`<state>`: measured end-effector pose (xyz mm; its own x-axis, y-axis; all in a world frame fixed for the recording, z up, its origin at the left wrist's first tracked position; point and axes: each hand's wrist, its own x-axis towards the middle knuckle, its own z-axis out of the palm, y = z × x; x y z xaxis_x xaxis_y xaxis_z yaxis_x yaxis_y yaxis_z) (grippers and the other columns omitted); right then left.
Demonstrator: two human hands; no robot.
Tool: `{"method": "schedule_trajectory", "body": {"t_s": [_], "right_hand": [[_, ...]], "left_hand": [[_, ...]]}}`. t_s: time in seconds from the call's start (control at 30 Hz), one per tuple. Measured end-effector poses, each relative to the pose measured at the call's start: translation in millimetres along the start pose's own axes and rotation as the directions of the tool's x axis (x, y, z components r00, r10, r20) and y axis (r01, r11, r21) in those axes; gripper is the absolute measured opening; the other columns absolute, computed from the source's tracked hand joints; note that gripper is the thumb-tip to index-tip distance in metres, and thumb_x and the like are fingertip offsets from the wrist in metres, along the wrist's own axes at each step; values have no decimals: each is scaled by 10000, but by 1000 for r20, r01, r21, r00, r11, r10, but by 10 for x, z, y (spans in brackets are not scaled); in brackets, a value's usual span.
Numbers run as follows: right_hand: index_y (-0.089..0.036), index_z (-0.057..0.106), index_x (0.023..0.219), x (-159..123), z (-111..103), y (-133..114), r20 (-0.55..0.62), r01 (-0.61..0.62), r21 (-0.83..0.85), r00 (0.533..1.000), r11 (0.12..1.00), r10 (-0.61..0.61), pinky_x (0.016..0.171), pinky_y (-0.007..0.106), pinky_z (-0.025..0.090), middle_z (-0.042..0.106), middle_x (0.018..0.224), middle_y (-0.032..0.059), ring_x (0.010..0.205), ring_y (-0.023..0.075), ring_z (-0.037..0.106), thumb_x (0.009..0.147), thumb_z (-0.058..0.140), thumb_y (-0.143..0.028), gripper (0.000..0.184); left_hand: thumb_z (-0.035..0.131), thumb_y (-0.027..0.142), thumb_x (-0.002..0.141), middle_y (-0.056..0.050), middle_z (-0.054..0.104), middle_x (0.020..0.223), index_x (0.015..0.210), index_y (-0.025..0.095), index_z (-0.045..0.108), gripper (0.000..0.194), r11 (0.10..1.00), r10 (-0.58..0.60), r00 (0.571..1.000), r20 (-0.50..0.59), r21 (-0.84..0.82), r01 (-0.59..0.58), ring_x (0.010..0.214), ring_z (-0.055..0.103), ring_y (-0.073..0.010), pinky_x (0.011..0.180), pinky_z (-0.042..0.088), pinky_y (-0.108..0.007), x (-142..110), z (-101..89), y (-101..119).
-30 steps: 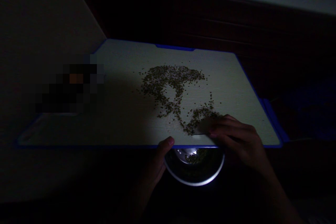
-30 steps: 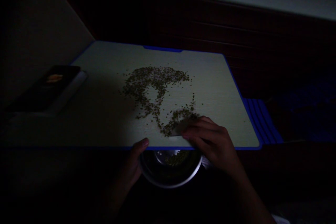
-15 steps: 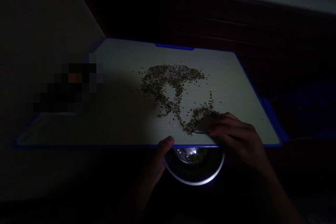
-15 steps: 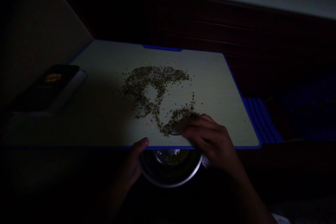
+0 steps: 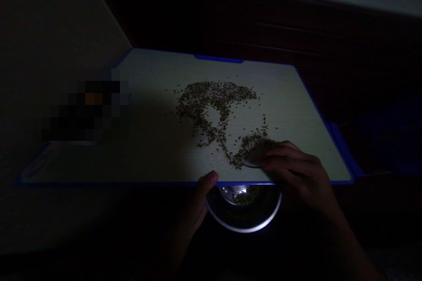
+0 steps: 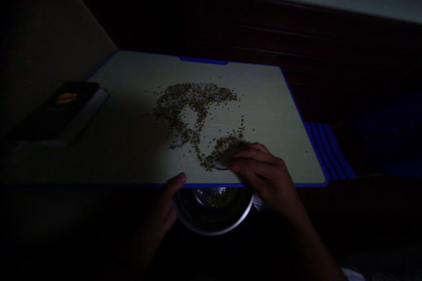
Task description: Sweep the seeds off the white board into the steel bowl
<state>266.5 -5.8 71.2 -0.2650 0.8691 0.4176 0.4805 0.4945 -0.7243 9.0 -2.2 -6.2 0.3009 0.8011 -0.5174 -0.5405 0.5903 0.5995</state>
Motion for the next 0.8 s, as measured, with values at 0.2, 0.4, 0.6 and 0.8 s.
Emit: {"method": "schedule_trajectory", "body": {"t_s": [0.2,0.4,0.6,0.8], "right_hand": [[-320,828,1102,-8,-10,-8,-13,-16,14,1000,1000,16,890,463,548,828,1107,37,1057,264,714,1017,667,-173,234],[-329,817,1060,-34,-9,13,-51,-44,48,998,998,46,840,441,539,805,1026,19,989,243,698,986,703,-133,239],[-325,821,1033,-27,8,-14,-103,-73,65,992,995,80,821,428,547,805,982,10,947,231,713,969,742,-150,203],[-308,838,1029,-22,19,-12,-117,-71,46,990,996,76,823,418,554,826,963,14,924,225,722,945,783,-178,164]], "left_hand": [[896,462,799,-112,878,1076,1016,178,855,359,1000,-11,1000,-23,-8,11,1289,717,-408,1143,515,-490,-7,-1,11],[904,433,794,-112,879,1076,968,185,850,308,999,-6,1000,-6,-37,6,1312,703,-419,1173,498,-511,-20,6,2],[909,413,792,-108,879,1087,992,189,849,306,999,12,999,-41,-45,-14,1273,732,-391,1161,520,-482,-17,17,2],[879,449,817,-119,880,1071,985,157,860,337,1000,16,999,-50,10,-16,1263,740,-391,1148,535,-475,-58,68,34]]}}
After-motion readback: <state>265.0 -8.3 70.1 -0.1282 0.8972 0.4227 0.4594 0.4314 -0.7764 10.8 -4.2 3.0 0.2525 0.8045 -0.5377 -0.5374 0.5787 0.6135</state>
